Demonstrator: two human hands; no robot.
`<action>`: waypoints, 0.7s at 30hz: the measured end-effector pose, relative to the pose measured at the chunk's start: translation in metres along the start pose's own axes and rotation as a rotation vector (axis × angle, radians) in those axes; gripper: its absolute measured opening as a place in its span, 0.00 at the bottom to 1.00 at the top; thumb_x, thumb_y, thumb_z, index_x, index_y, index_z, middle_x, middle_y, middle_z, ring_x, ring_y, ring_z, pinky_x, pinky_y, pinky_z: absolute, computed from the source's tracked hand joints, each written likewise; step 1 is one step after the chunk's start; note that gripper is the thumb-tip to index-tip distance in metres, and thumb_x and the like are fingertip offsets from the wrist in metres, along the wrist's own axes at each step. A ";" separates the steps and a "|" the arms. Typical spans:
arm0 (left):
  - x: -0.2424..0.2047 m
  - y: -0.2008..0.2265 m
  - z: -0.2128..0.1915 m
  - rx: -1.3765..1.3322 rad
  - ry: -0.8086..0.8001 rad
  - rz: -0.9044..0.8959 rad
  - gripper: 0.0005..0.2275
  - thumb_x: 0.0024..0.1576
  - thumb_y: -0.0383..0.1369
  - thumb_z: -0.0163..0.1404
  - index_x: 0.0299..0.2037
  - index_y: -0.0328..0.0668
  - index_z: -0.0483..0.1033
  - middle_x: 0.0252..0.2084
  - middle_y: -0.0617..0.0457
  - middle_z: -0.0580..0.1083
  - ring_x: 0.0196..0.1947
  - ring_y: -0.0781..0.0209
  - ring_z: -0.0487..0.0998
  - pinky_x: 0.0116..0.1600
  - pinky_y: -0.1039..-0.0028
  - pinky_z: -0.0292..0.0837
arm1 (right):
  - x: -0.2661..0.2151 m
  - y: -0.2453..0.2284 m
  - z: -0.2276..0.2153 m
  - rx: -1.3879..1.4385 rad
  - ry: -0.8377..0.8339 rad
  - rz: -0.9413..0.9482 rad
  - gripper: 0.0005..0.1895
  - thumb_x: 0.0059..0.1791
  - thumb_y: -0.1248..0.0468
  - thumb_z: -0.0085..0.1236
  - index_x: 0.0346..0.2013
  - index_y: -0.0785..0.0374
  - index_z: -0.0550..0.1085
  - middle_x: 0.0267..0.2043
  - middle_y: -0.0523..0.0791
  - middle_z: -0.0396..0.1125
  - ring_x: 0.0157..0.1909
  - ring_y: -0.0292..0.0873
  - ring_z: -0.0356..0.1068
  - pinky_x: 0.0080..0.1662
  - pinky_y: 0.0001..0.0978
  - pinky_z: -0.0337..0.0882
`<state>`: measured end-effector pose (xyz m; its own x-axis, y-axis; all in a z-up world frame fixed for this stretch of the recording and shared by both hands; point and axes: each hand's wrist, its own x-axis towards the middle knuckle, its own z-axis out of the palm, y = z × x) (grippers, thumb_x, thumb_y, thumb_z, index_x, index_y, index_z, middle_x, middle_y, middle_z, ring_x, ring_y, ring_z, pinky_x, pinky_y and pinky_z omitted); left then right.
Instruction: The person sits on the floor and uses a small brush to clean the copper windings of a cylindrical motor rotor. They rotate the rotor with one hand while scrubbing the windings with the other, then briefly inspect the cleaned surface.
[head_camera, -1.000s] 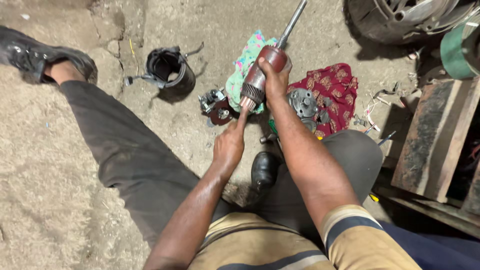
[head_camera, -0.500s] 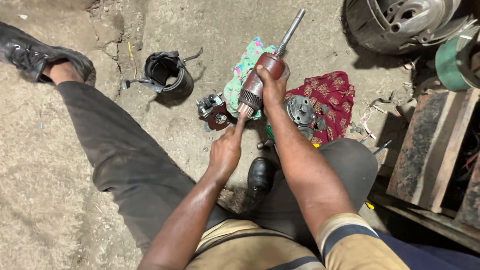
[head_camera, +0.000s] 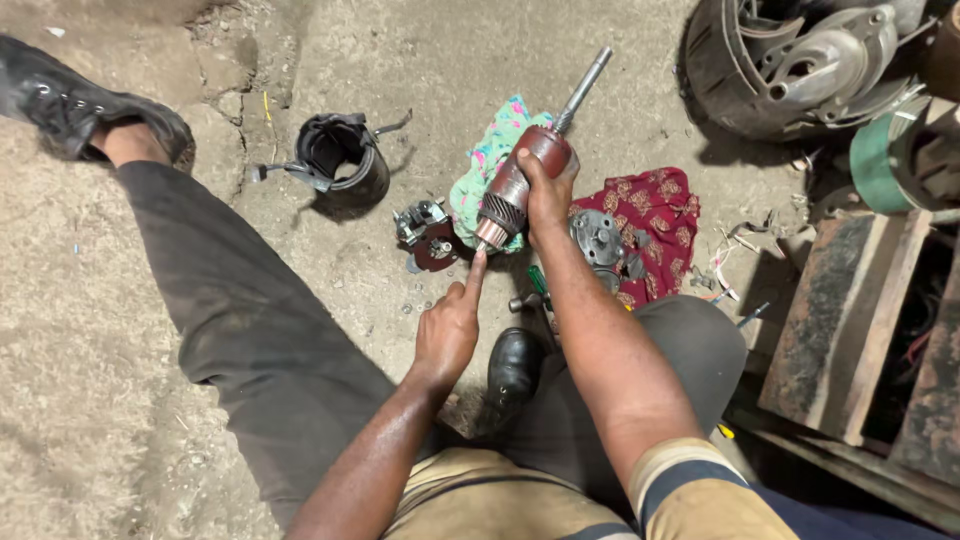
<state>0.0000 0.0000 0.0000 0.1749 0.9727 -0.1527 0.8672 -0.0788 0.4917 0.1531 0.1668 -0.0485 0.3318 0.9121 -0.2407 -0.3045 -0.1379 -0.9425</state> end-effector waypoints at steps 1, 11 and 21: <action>-0.008 -0.001 0.001 0.008 0.023 0.022 0.40 0.52 0.17 0.42 0.78 0.55 0.46 0.35 0.38 0.73 0.30 0.41 0.80 0.35 0.52 0.77 | -0.007 0.006 -0.002 0.011 0.006 0.022 0.41 0.44 0.61 0.67 0.65 0.61 0.55 0.53 0.51 0.66 0.49 0.46 0.73 0.49 0.39 0.78; -0.012 0.002 -0.007 0.010 0.017 0.042 0.39 0.52 0.18 0.43 0.77 0.54 0.47 0.35 0.39 0.73 0.29 0.40 0.79 0.33 0.51 0.76 | -0.009 0.014 -0.004 0.027 0.002 0.009 0.39 0.44 0.61 0.68 0.64 0.62 0.56 0.53 0.51 0.66 0.49 0.46 0.72 0.48 0.39 0.77; -0.015 -0.006 0.007 0.029 0.105 0.099 0.38 0.54 0.19 0.44 0.77 0.54 0.47 0.35 0.39 0.73 0.29 0.40 0.79 0.33 0.51 0.76 | -0.009 0.019 -0.007 0.009 0.001 0.006 0.41 0.45 0.59 0.68 0.66 0.65 0.56 0.54 0.53 0.66 0.49 0.47 0.71 0.49 0.40 0.76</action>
<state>-0.0047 -0.0152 -0.0066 0.2120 0.9772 -0.0138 0.8617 -0.1803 0.4743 0.1511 0.1536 -0.0659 0.3305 0.9110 -0.2467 -0.3145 -0.1401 -0.9389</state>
